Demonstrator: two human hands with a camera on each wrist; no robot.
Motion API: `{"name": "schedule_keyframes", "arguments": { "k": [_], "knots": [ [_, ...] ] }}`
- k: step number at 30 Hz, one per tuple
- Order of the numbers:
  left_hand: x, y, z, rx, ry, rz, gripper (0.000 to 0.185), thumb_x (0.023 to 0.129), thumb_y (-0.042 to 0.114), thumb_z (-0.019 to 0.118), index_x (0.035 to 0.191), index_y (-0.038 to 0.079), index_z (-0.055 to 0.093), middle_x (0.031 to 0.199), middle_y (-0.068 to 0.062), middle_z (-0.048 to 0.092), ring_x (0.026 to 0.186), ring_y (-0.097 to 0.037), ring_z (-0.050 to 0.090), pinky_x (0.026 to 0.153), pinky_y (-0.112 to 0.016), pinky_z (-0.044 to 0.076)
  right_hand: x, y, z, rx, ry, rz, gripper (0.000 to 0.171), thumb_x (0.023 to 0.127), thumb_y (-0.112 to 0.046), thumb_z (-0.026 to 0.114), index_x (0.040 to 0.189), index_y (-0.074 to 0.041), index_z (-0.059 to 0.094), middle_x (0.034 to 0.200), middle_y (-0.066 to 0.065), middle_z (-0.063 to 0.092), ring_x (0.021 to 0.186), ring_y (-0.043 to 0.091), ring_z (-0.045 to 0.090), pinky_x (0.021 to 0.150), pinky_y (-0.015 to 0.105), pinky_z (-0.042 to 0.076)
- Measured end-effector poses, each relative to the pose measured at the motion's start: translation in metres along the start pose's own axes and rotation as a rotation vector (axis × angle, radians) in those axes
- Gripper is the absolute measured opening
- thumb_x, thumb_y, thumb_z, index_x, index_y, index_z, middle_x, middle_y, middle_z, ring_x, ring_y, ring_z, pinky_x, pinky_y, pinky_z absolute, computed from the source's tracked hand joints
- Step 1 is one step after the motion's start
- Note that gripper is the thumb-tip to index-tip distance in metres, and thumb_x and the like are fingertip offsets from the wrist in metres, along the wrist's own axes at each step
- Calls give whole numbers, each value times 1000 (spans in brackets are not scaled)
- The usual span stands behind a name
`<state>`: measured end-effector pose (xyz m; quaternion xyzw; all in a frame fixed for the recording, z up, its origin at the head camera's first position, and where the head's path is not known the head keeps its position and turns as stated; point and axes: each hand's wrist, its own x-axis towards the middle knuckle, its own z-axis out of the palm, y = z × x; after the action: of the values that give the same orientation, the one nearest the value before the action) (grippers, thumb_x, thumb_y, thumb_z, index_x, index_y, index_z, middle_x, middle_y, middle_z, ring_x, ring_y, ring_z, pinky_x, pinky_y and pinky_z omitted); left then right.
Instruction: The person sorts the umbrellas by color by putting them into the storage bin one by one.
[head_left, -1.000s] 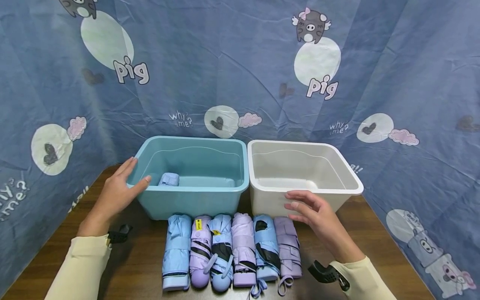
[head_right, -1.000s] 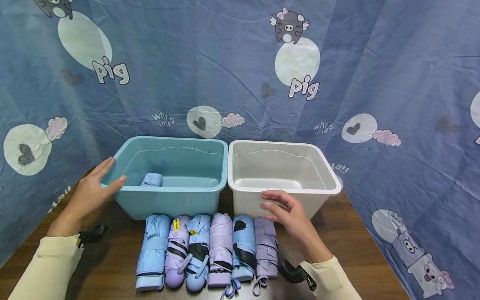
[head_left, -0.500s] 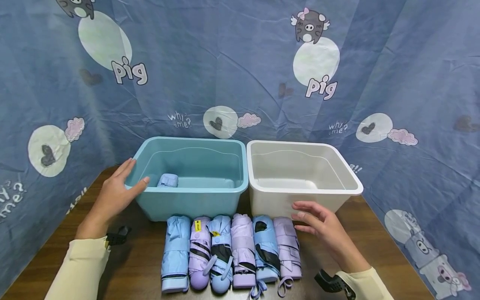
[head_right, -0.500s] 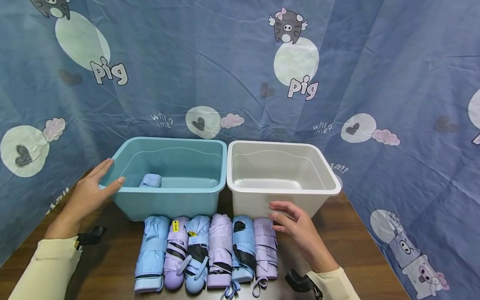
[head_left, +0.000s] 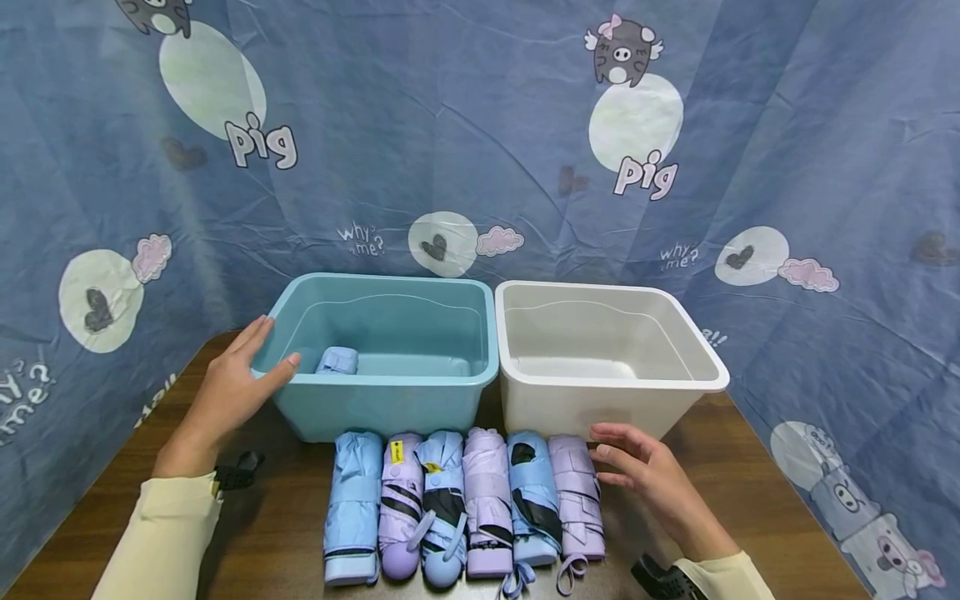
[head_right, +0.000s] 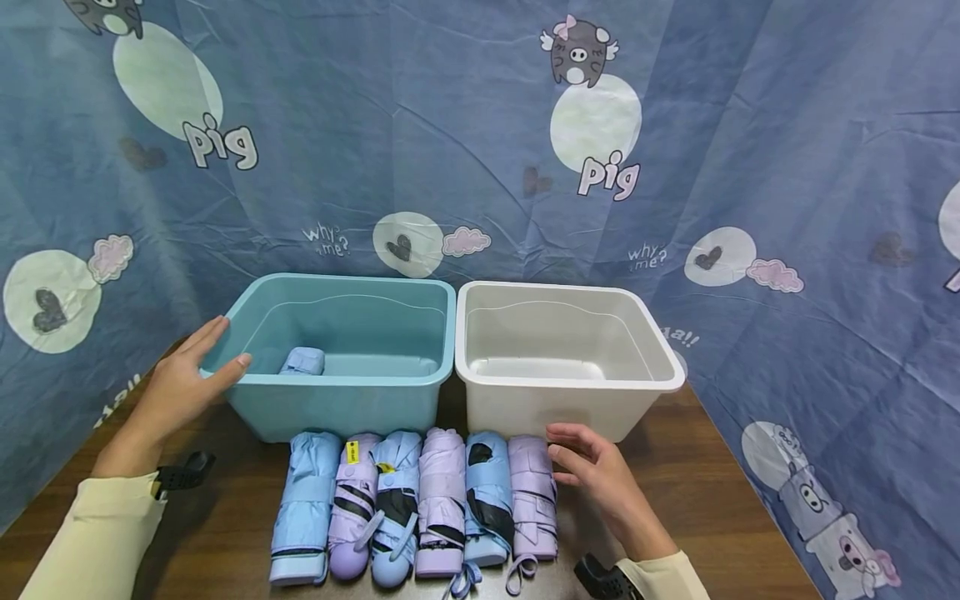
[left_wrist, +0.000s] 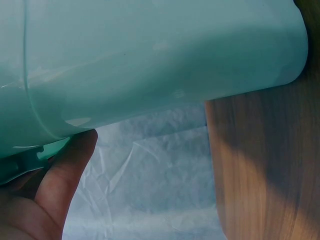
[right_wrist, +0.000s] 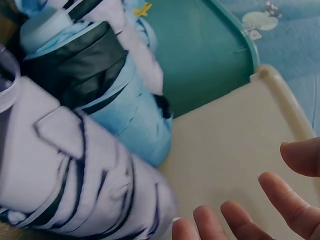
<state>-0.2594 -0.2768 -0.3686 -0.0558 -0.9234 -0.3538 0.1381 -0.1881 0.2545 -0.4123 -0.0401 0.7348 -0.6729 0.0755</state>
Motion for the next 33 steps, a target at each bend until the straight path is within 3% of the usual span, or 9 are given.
{"name": "schedule_keyframes", "arguments": {
  "k": [8,22,33],
  "knots": [
    [1,2,0,10,9,6,82,94,45,57,154,5,18,160,-15,12,139,-50,20,99,-73,23,-2,15,1,-22,12,63,49,92,-16,65,133,6,49,133,24,50,116,32,54,87,44,53],
    [0,1,0,2,12,-9,83,94,46,57,154,4,18,160,-16,12,138,-51,20,98,-74,23,-1,33,-3,-51,87,90,41,93,-11,63,129,5,54,129,23,55,108,26,58,81,42,55],
    [-1,1,0,-7,7,-7,83,94,47,57,154,7,17,161,-14,12,139,-51,20,98,-74,23,-4,43,-5,-90,23,89,46,92,-14,64,133,2,51,132,26,51,108,27,58,82,41,55]
  ]
}}
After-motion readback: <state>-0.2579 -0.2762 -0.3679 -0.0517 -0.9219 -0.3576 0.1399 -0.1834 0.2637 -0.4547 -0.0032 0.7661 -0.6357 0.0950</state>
